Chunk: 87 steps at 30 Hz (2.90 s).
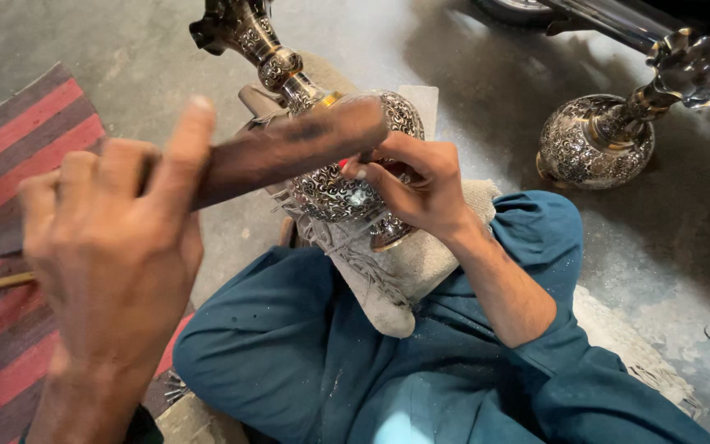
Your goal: The person sits on the floor with an ornate brass vase resting on a cloth pad on their lap. They hold a small punch against the vase's engraved surface with one hand and strike it with a wooden mallet held in the other hand, repositioning the punch repeatedly to work the pattern across the vase body.
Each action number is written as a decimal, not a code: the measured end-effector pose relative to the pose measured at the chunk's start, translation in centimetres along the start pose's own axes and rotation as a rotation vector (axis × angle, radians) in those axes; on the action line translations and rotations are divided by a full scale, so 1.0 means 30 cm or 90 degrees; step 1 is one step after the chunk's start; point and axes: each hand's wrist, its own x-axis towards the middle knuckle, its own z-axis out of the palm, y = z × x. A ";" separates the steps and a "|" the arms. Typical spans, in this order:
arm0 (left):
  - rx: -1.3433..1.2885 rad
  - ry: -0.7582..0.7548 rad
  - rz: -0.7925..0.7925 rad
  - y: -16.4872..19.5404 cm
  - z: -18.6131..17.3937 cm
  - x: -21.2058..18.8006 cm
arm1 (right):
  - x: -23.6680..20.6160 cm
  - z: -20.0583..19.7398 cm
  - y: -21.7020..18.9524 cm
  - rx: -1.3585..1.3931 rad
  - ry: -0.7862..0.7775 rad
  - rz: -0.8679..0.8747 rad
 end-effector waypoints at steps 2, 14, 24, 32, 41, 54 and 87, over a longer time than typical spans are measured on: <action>-0.288 0.102 0.037 0.013 0.016 -0.004 | 0.007 0.003 -0.015 0.038 0.010 0.019; -0.028 0.215 0.106 -0.010 0.033 0.019 | 0.037 -0.009 -0.031 -0.019 -0.013 0.007; -0.528 0.179 0.036 0.007 0.046 0.010 | 0.033 -0.010 -0.026 -0.006 -0.015 0.016; -0.100 0.200 0.096 -0.014 0.059 0.011 | 0.032 -0.020 -0.010 -0.002 -0.042 -0.003; -0.140 0.167 0.054 0.004 0.057 0.025 | 0.035 -0.020 -0.021 -0.013 -0.029 0.007; -0.433 0.191 -0.009 -0.002 0.033 -0.009 | 0.018 0.012 -0.051 0.046 0.028 0.062; -0.545 0.054 -0.100 0.541 0.466 -0.282 | -0.306 -0.295 0.515 -0.202 0.184 0.496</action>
